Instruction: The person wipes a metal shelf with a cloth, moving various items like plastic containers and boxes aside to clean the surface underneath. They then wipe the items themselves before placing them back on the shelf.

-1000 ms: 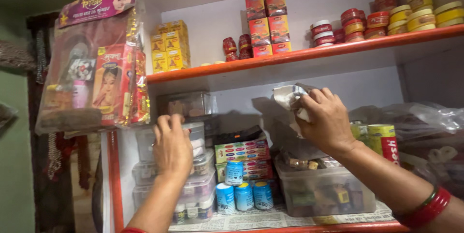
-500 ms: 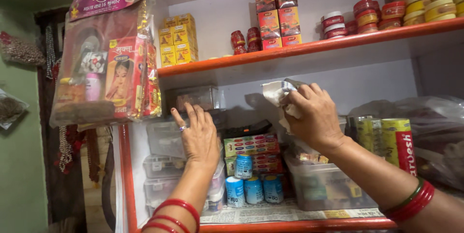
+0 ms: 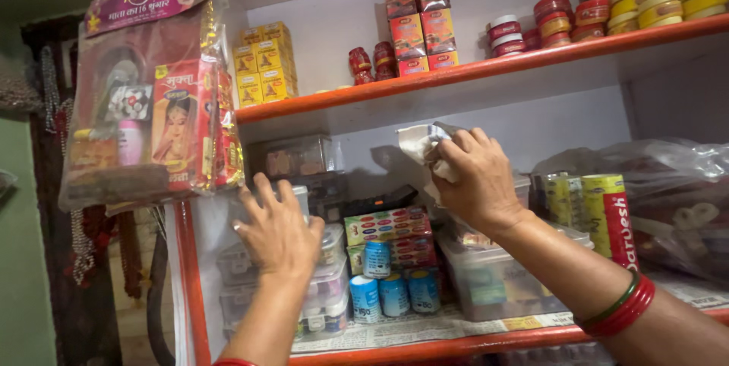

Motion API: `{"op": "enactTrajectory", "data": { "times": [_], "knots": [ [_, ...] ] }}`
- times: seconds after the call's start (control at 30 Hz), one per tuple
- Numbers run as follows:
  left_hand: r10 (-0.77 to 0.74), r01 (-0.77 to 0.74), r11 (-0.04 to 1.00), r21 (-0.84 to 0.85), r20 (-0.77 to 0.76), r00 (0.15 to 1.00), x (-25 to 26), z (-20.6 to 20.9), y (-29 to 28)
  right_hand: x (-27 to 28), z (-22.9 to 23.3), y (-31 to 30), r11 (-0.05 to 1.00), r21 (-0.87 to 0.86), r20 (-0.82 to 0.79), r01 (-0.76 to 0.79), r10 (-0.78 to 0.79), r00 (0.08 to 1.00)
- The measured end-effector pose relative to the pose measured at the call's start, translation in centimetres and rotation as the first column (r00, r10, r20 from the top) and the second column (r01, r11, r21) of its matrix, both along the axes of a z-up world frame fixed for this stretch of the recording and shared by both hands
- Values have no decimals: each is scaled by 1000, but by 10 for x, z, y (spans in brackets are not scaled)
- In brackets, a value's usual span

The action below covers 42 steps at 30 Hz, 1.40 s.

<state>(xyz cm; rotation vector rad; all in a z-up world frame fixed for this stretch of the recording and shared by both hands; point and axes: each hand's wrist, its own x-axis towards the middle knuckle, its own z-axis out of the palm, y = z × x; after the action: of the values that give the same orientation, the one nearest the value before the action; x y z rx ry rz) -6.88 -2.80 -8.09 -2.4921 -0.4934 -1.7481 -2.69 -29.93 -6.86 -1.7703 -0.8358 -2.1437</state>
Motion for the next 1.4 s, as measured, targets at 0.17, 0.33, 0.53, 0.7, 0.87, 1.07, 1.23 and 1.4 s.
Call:
{"op": "enactTrajectory", "data": {
  "times": [0.17, 0.33, 0.53, 0.7, 0.87, 1.07, 1.23, 1.4],
  "knots": [
    [-102, 94, 992, 82, 111, 989, -29, 7, -1, -4, 3, 6, 1000, -10, 14, 10, -10, 1000],
    [-304, 252, 944, 214, 260, 917, -46, 11, -30, -5, 4, 9, 999, -28, -11, 21, -21, 1000],
    [-517, 400, 831, 387, 270, 812, -16, 10, -64, -5, 3, 5, 999, -33, -12, 26, -27, 1000],
    [-634, 581, 770, 264, 212, 744, 36, 1, -80, -2, 4, -11, 996, -29, -8, 84, -85, 996],
    [-665, 662, 745, 84, 181, 725, 88, 3, -84, 6, -1, -22, 993, -30, -33, 112, -113, 993],
    [-616, 615, 788, 40, 29, 787, 139, 11, -79, 19, -4, -31, 988, -23, -64, 156, -157, 986],
    [-598, 599, 801, 27, -33, 801, 166, 11, -76, 25, -4, -27, 989, -20, -84, 149, -150, 985],
    [-534, 529, 841, 116, 14, 846, 157, 9, -80, 30, -6, -18, 990, -19, -87, 142, -143, 986]
  ]
}}
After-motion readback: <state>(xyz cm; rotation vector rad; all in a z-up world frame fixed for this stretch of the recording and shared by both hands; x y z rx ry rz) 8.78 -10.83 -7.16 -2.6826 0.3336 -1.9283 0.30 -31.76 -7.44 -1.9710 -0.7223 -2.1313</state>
